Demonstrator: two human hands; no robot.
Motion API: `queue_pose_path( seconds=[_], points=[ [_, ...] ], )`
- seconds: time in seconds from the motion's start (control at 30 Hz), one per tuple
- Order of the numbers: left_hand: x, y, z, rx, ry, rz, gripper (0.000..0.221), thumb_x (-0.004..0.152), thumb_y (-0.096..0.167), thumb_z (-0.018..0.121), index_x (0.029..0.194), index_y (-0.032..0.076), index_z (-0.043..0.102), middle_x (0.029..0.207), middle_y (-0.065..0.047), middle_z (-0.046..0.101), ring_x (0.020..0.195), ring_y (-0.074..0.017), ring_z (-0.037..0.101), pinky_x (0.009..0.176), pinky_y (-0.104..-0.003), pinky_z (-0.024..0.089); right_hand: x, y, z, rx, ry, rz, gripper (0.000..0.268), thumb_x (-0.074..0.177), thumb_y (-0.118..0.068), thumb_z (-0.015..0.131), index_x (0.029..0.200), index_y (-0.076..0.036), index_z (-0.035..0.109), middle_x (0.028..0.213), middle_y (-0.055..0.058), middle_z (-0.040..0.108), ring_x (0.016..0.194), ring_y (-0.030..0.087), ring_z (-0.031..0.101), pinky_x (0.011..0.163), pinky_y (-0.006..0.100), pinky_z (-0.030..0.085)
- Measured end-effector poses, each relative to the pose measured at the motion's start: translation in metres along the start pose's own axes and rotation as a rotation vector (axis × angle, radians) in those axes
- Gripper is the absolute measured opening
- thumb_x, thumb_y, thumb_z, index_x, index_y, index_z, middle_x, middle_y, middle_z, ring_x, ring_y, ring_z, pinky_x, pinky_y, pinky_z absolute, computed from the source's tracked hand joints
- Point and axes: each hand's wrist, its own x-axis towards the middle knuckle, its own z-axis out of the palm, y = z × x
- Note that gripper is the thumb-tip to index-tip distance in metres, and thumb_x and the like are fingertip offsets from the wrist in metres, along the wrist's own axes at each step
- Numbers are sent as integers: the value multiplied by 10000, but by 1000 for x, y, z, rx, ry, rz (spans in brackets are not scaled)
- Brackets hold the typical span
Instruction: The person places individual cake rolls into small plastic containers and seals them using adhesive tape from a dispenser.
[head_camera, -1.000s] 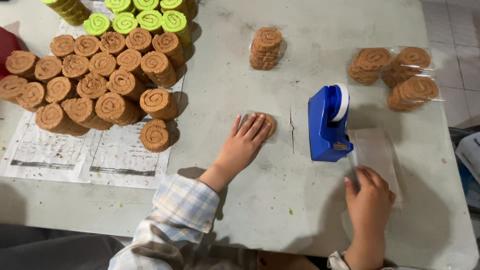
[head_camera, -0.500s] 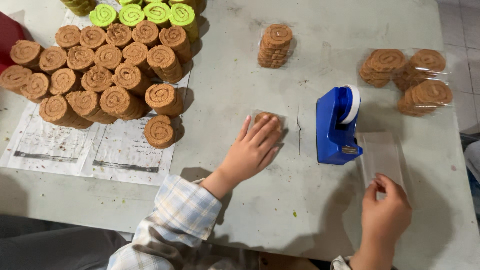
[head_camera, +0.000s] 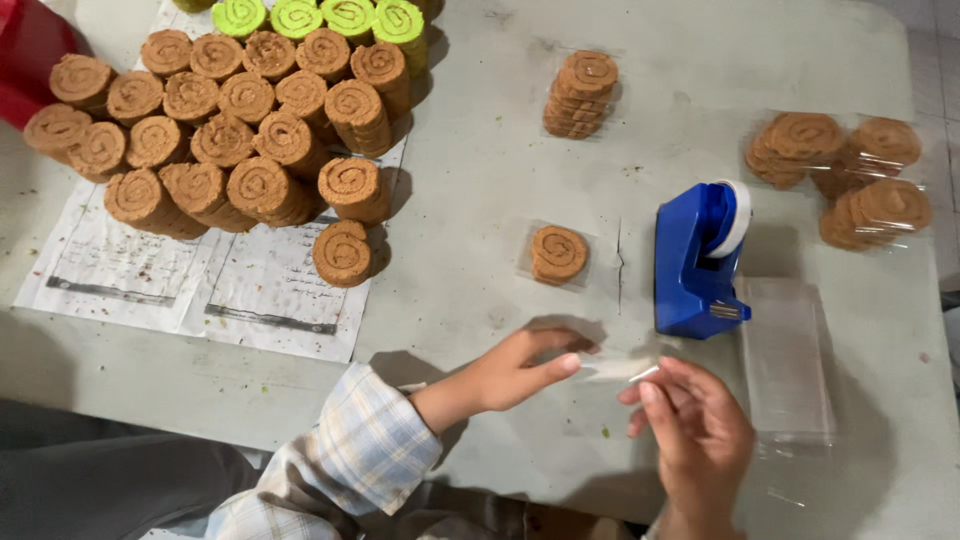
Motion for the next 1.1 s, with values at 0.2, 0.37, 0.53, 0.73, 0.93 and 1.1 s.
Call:
queue_pose_path(
  seconds=[0.2,0.37,0.53,0.73,0.93,1.1],
  points=[
    [-12,-22,-2,-751,-208,-77,749,1007,625,437,1499,61,459,1533,-152,488,1438,-306,463,1235,-459,339,13,21,39,70,-29,216,275,901,3,672,1162,62,605,948,213,705,697,295,758,428,327,572],
    [-14,-20,-18,-1155,-28,-269,573,1048,328,422,1523,10,380,1573,-195,424,1406,-302,468,1170,-418,393,17,30,62,46,-68,266,277,905,-45,697,1158,37,621,947,187,693,625,263,735,396,309,577],
    [-25,-21,-27,-1267,65,-369,537,1047,300,391,1503,18,415,1530,-228,465,1389,-345,488,1174,-438,402,16,41,71,-33,-63,234,251,919,-80,696,1137,39,657,946,170,706,650,236,731,423,280,540],
    [-33,-20,-51,-1348,199,-504,513,1051,273,336,1507,57,431,1500,-223,511,1353,-378,520,1134,-443,433,21,32,71,-239,-40,114,193,949,-105,706,1092,24,705,888,119,743,751,150,715,630,255,573],
    [-41,-36,-78,-1316,296,-507,497,1011,89,413,1503,24,444,1400,-231,589,1237,-361,607,1055,-421,506,31,15,82,-475,-209,-18,218,963,-209,694,899,-11,761,724,56,758,669,74,655,653,230,515],
    [-50,-53,-83,-1328,307,-531,542,974,-15,404,1512,32,440,1416,-217,586,1212,-332,625,1025,-389,523,44,6,116,-611,-375,-216,316,909,-129,744,1218,-75,704,1044,47,737,902,110,701,629,222,546]
  ],
)
